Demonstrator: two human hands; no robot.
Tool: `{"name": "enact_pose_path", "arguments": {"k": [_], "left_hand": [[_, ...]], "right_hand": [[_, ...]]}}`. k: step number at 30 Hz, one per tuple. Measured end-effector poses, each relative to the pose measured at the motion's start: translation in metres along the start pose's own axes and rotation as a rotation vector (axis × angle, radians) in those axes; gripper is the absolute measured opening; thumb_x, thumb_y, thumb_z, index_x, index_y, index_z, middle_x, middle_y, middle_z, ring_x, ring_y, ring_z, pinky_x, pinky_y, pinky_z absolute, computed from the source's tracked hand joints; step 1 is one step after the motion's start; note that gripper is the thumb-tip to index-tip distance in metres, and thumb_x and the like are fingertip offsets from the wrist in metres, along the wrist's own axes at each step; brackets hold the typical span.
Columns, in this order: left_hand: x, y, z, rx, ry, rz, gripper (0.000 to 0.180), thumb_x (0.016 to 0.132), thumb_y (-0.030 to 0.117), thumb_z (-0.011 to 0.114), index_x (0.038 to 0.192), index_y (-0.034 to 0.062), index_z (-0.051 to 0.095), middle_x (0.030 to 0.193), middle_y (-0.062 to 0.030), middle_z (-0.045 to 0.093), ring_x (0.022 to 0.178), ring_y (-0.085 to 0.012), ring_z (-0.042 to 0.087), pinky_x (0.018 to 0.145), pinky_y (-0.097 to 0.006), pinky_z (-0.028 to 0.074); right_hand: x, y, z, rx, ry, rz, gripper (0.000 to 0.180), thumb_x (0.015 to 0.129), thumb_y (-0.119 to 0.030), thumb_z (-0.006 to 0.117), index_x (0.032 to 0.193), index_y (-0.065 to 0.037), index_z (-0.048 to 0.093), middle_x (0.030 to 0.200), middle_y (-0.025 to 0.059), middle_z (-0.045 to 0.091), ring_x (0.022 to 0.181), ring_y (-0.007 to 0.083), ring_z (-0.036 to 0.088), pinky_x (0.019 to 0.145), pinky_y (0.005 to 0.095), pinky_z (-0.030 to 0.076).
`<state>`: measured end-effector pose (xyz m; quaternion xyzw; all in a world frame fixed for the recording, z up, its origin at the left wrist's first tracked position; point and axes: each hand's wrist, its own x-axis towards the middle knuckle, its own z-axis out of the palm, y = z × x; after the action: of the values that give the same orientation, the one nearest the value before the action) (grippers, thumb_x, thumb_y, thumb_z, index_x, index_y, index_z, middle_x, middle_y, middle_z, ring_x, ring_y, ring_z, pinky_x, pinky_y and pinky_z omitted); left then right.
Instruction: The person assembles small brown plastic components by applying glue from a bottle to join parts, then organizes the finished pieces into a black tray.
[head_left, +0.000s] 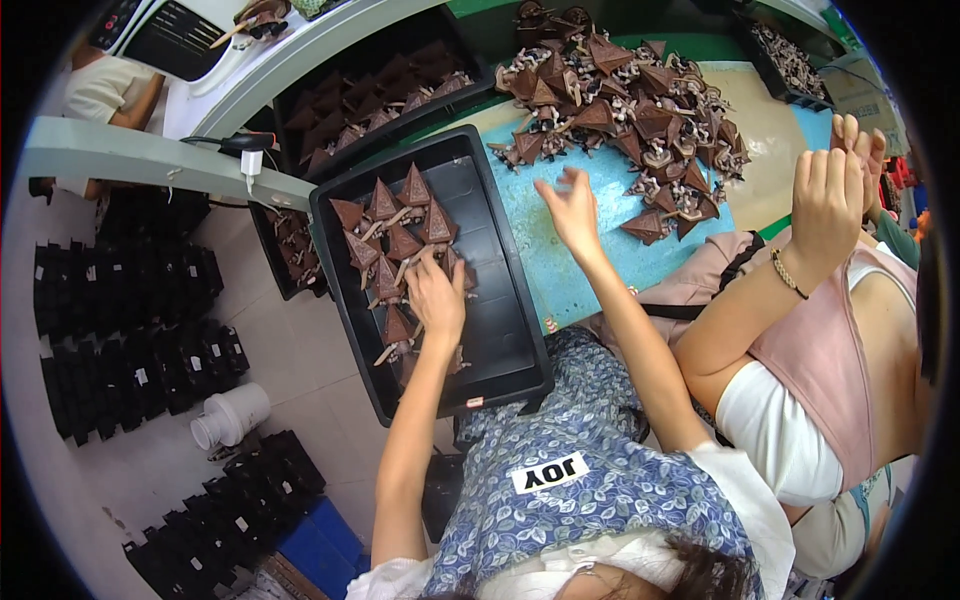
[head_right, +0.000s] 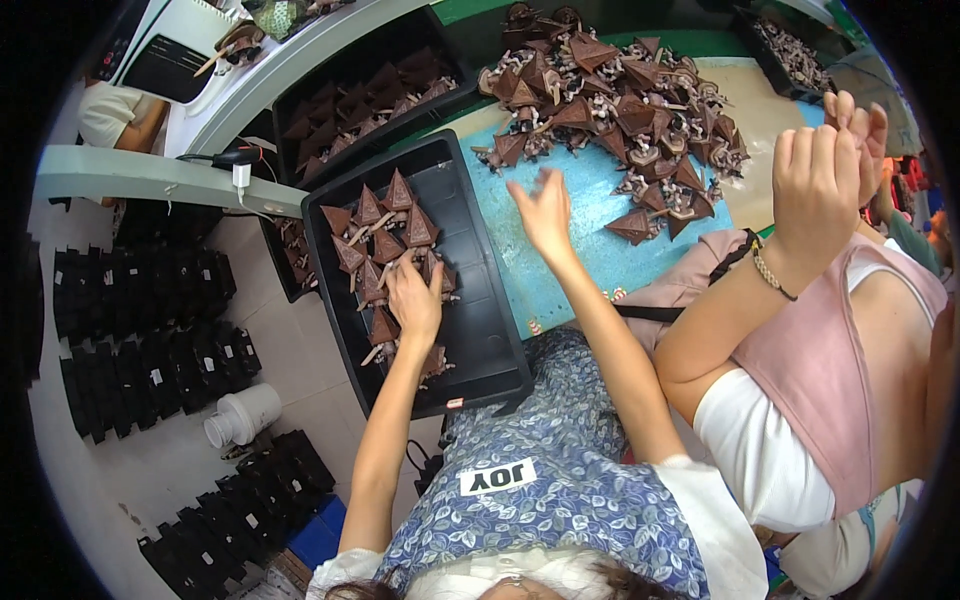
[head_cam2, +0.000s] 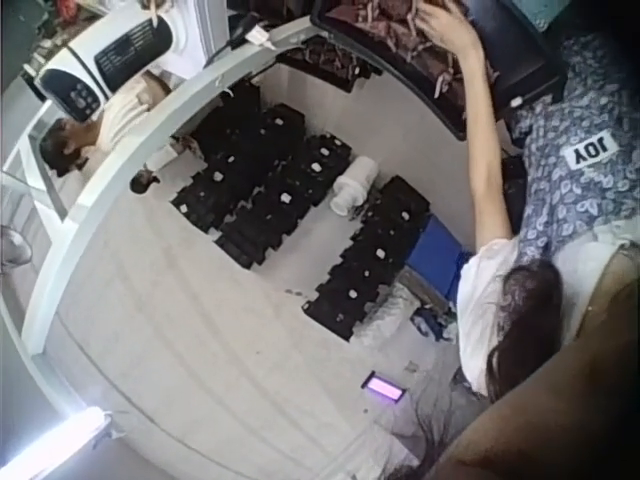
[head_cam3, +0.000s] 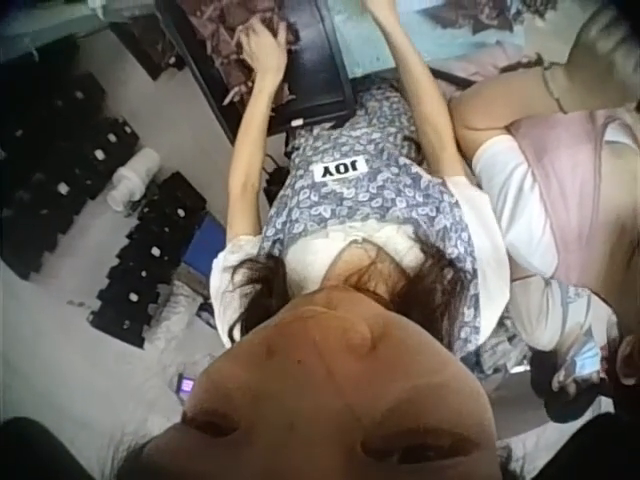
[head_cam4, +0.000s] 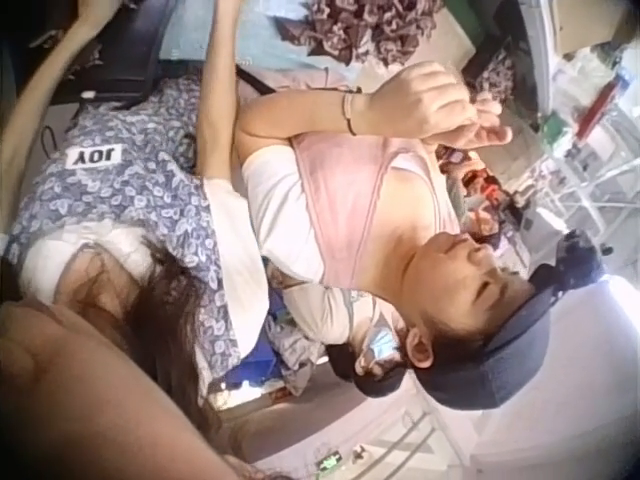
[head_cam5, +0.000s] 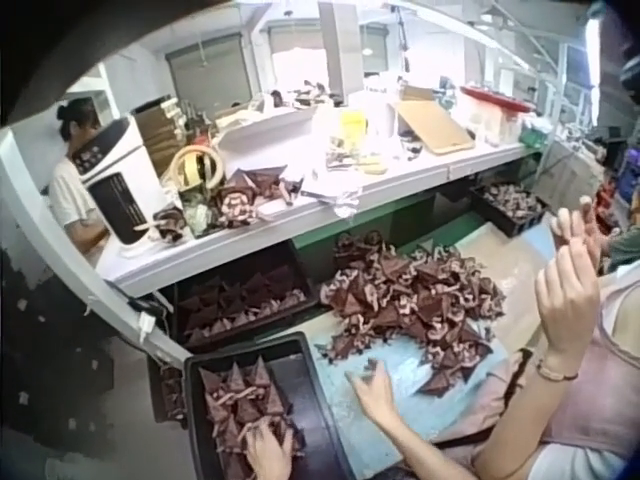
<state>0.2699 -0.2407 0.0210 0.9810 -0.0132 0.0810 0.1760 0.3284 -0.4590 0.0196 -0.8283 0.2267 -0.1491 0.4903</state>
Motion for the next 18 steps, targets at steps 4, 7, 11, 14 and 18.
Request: {"name": "enact_pose_path", "arguments": {"k": [4,7,11,14,18], "left_hand": [[-0.015,0.028,-0.015,-0.154,-0.065,0.051,0.035,0.081,0.019,0.061,0.110,0.0002,0.052,0.104,-0.0181,0.055,0.099,-0.0367,0.050,0.086,-0.044,0.042],[-0.025,0.042,-0.029,-0.291,-0.162,-0.023,0.031,0.082,0.016,0.061,0.107,0.0004,0.053,0.102,-0.0193,0.055,0.096,-0.0370,0.053,0.083,-0.044,0.043],[-0.010,0.057,-0.040,-0.520,-0.147,-0.081,0.026,0.082,0.012,0.062,0.104,-0.0008,0.055,0.099,-0.0184,0.058,0.088,-0.0348,0.059,0.077,-0.040,0.048],[0.015,0.068,-0.041,-0.660,-0.167,-0.188,0.025,0.084,0.013,0.062,0.104,-0.0013,0.056,0.097,-0.0168,0.060,0.082,-0.0297,0.063,0.072,-0.038,0.051],[0.048,0.100,-0.042,-1.520,-0.649,-0.524,0.043,0.092,0.030,0.057,0.120,-0.0007,0.046,0.116,-0.0143,0.057,0.103,-0.0210,0.056,0.084,-0.033,0.048]], "right_hand": [[0.093,0.028,0.060,0.128,0.260,0.584,0.101,0.055,-0.045,0.085,0.115,0.016,0.032,0.110,0.0283,0.054,0.095,0.0359,0.059,0.084,0.0361,0.047],[0.098,0.015,0.076,0.054,0.267,0.625,0.107,0.051,-0.040,0.088,0.120,0.012,0.024,0.111,0.0275,0.053,0.098,0.0360,0.057,0.087,0.0373,0.045],[0.076,0.030,0.056,0.217,0.332,0.461,0.083,0.055,-0.031,0.085,0.112,0.007,0.039,0.106,0.0249,0.056,0.094,0.0311,0.059,0.082,0.0358,0.048],[0.019,0.010,0.017,0.232,0.112,0.434,0.071,0.057,-0.027,0.082,0.106,0.007,0.045,0.091,0.0202,0.062,0.081,0.0292,0.063,0.072,0.0365,0.050],[-0.054,-0.057,-0.039,0.275,-0.130,-0.029,0.049,0.065,-0.019,0.078,0.103,0.000,0.054,0.094,0.0121,0.062,0.079,0.0214,0.061,0.065,0.0322,0.050]]}}
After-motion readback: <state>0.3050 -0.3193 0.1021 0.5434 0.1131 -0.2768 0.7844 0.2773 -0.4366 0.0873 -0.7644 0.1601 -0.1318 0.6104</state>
